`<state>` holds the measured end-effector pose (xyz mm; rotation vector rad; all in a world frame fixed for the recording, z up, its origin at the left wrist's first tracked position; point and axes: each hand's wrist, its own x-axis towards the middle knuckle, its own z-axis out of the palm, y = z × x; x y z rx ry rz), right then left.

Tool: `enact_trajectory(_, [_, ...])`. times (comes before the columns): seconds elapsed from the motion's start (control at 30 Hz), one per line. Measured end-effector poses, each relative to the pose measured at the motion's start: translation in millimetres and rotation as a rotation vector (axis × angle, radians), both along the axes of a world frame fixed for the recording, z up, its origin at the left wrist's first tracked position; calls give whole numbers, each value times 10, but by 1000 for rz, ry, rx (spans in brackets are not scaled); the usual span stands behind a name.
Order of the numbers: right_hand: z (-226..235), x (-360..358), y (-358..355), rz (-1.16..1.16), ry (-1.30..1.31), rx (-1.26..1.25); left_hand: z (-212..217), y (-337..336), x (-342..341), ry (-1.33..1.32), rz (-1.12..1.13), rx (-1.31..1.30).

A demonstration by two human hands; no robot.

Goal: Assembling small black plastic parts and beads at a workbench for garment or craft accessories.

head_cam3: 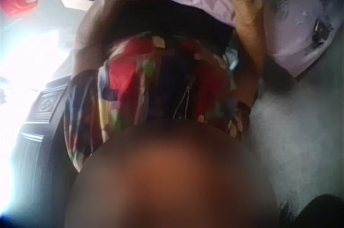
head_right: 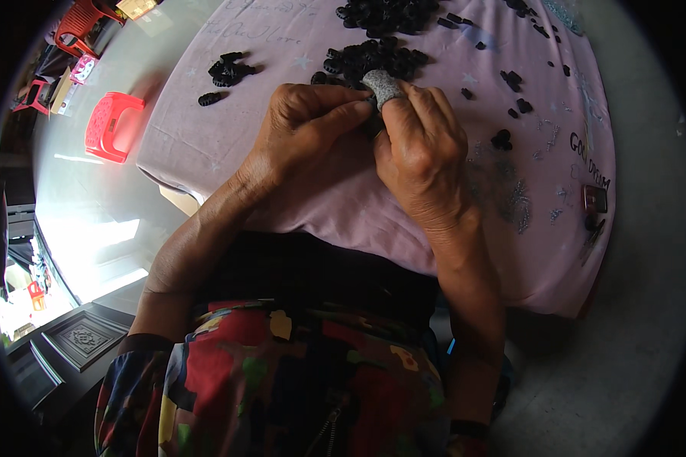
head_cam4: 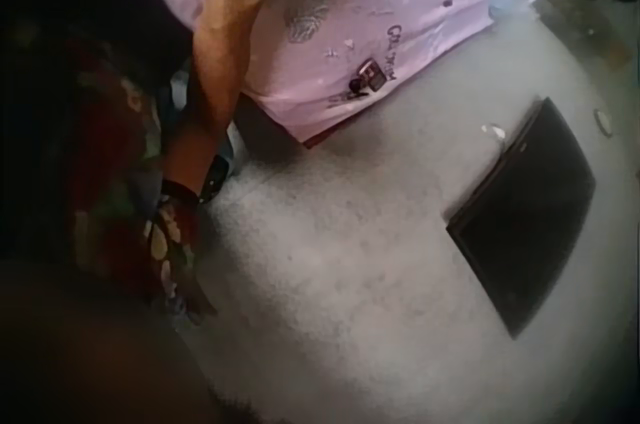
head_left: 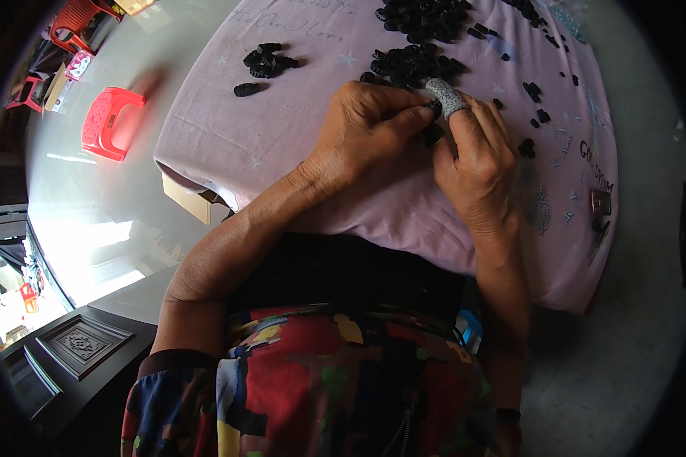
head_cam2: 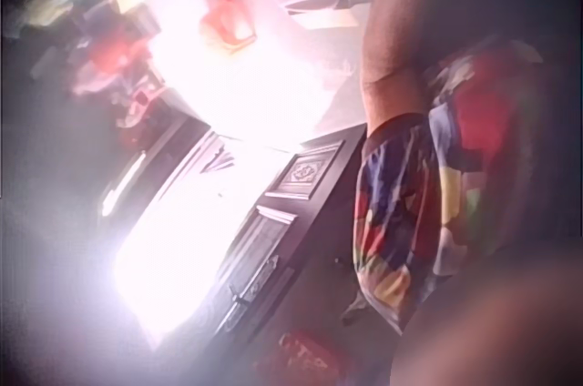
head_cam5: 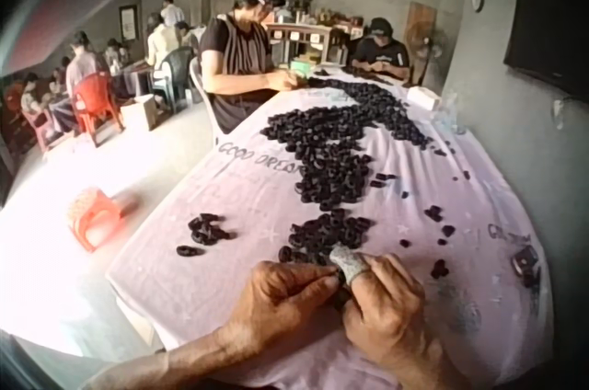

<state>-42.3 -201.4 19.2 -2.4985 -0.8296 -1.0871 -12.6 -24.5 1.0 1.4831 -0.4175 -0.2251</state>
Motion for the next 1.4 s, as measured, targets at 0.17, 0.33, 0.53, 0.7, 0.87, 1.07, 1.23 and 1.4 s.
enact_trajectory(0.17, [-19, 14, -30, 19, 28, -6, -6, 4, 14, 14, -18, 28])
enact_trajectory(0.33, [45, -8, -46, 4, 163, 132, -25, 20, 38, 61, -77, -48])
enact_trajectory(0.53, [63, -8, -27, -3, 150, 108, -46, 12, 47, 89, -99, -87])
enact_trajectory(0.7, [27, -25, -51, 1, 114, 50, -37, 16, 29, 47, -104, -64])
enact_trajectory(0.87, [60, -20, -55, 3, 97, 42, 42, 28, 16, 64, -127, -51])
enact_trajectory(1.07, [76, -21, -30, 36, 126, 137, 70, 79, 28, 152, -136, -41])
enact_trajectory(1.23, [66, -15, -55, 9, 195, 181, 55, 69, 41, 153, -139, -74])
enact_trajectory(1.4, [56, -11, -58, 34, 175, 139, 39, 75, 31, 150, -139, -68])
